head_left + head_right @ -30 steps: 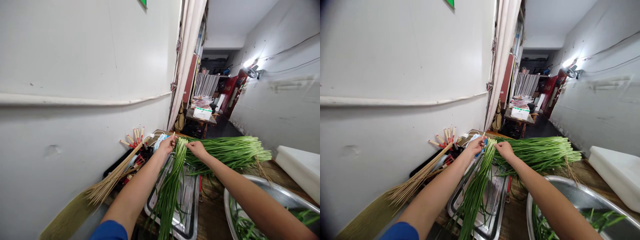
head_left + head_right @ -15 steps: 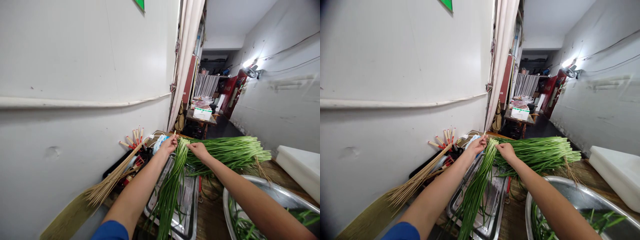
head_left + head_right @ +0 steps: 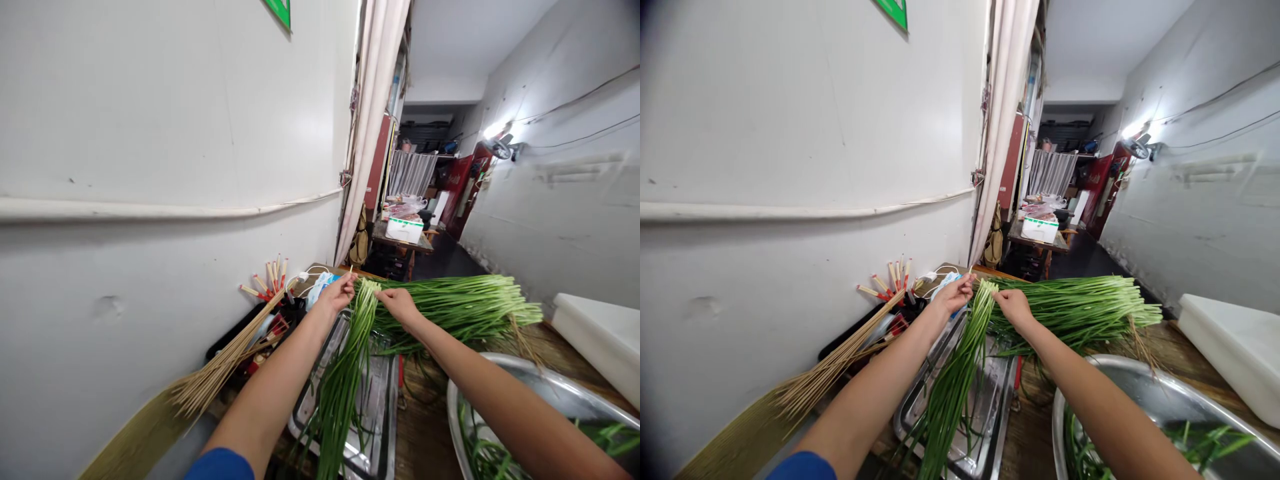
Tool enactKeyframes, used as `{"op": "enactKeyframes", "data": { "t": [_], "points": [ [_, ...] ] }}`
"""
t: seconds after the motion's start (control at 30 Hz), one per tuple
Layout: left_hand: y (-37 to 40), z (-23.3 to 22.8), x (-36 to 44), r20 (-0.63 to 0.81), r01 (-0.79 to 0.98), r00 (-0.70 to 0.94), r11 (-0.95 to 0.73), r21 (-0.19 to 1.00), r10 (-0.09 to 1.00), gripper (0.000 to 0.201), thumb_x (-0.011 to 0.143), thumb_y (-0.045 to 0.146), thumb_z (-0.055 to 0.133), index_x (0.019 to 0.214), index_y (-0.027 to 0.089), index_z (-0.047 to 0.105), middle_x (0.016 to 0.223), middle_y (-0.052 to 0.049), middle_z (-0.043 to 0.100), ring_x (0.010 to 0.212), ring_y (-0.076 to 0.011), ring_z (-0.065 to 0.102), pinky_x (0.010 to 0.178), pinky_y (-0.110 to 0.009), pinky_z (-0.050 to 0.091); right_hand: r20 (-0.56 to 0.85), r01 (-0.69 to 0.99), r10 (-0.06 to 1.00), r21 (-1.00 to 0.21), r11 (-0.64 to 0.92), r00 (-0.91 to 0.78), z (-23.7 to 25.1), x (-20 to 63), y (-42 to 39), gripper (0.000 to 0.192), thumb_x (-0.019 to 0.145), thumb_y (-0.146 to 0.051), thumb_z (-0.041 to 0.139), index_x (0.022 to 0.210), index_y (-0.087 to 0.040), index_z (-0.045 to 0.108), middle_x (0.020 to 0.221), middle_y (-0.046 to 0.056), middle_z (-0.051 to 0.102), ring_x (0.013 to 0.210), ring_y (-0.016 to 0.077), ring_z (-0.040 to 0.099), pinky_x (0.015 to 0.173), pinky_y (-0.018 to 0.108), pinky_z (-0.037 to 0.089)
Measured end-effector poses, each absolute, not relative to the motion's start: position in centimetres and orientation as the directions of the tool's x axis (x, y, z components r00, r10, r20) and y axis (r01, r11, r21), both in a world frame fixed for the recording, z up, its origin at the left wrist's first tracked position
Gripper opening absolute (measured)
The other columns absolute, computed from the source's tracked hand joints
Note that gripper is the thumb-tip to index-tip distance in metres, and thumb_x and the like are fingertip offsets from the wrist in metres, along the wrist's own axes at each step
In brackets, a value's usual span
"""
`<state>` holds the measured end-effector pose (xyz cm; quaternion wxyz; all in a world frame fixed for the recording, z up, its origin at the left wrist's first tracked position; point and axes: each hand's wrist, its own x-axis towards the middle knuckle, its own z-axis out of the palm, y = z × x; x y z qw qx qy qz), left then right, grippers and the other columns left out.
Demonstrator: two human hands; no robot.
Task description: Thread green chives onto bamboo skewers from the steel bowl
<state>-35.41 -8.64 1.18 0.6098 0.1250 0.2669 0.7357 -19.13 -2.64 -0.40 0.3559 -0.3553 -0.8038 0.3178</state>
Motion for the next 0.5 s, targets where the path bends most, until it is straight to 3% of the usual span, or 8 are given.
{"op": "enactKeyframes", "data": {
  "t": [0.37, 0.5],
  "points": [
    [-9.3, 0.9, -35.6, -0.151, -0.774, -0.162, -0.031, 0.633, 0.975, 0.005, 0.079, 0.005, 0.05, 0.078, 0.008, 0.054, 0.073, -0.003, 0.056, 0.044, 0.001, 0.04, 0.035, -0.007, 0.028, 0.34, 0.297, 0.799, -0.799, 0.523, -0.496, -0.6, -18.7, -2.9, 0.048, 0.068, -0.056, 0.048, 0.043, -0.017, 0.034, 0.044, -0.005, 0.021, 0.044, 0.0065, 0.018, 0.043, 0.021, 0.016],
    [-9.2, 0.2, -34.4, -0.168, -0.711, -0.17, -0.003, 0.703, 0.971, 0.008, 0.073, 0.001, 0.056, 0.075, 0.008, 0.055, 0.063, -0.001, 0.053, 0.042, -0.0004, 0.04, 0.036, -0.009, 0.025, 0.331, 0.267, 0.798, -0.819, 0.508, -0.503, -0.4, -19.1, -3.1, 0.047, 0.067, -0.055, 0.049, 0.043, -0.017, 0.033, 0.045, -0.006, 0.021, 0.044, 0.0059, 0.018, 0.043, 0.021, 0.014]
  ]
}}
